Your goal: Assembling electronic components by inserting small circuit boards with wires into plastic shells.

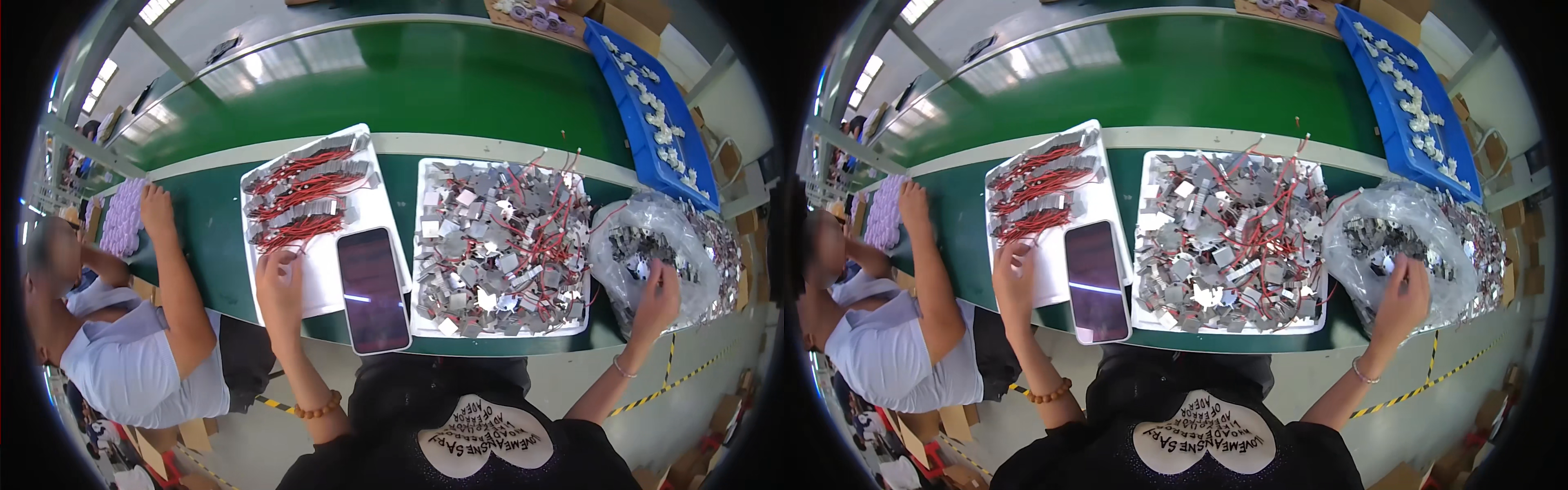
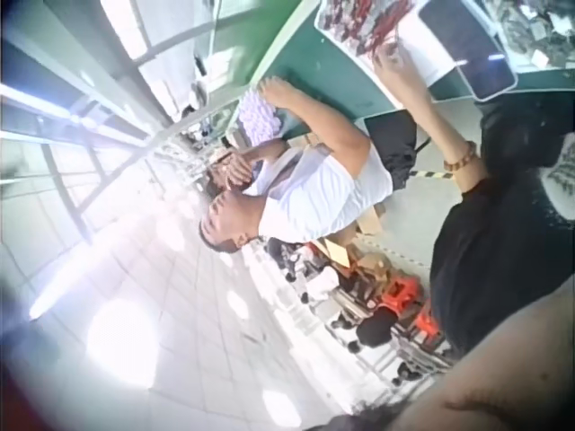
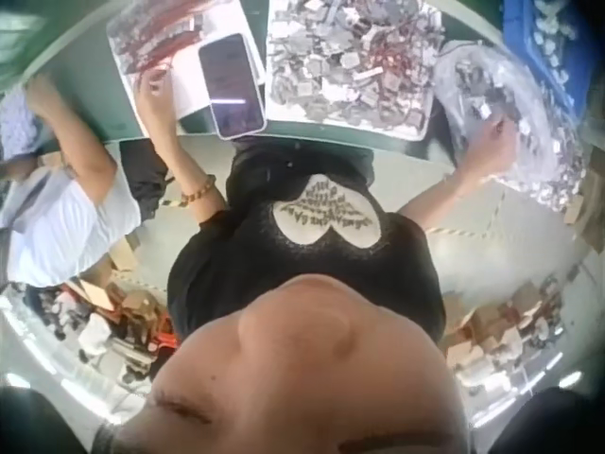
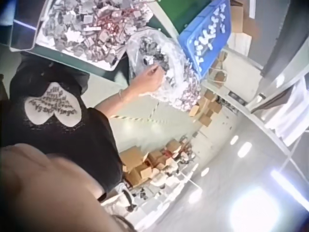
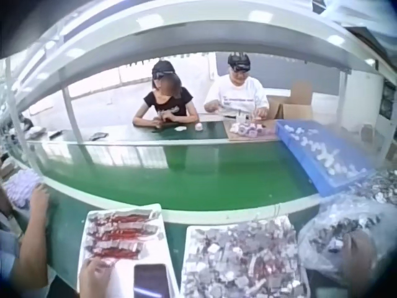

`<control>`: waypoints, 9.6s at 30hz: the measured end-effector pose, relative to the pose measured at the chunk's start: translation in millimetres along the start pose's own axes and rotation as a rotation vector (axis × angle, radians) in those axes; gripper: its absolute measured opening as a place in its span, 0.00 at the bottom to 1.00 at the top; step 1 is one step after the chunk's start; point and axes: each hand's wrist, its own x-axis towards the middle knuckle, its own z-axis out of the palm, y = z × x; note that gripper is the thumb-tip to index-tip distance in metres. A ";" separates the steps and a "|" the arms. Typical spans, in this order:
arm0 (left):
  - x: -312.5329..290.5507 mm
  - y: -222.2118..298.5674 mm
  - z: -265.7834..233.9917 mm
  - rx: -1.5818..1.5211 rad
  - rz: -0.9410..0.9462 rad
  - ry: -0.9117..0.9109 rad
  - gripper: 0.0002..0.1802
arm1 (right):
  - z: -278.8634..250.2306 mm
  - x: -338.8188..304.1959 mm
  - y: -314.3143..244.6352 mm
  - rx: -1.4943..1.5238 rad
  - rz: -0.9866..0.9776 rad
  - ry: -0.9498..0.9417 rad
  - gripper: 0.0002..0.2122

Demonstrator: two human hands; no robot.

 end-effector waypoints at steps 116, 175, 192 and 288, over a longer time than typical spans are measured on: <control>-73.8 153.6 -10.9 -0.468 0.346 -0.612 0.10 | -33.7 -48.8 -139.7 0.833 -0.254 -0.321 0.08; -25.0 26.3 6.2 0.028 -0.055 -0.031 0.07 | -10.8 -40.5 -102.9 0.516 -0.367 -0.351 0.18; 2.8 67.5 -23.5 -0.917 0.102 0.443 0.06 | -5.6 9.9 -4.0 -0.198 -0.205 -0.441 0.08; -69.6 140.3 25.1 -1.418 0.354 -0.986 0.14 | -29.6 -75.8 -161.8 1.085 -0.383 -0.311 0.12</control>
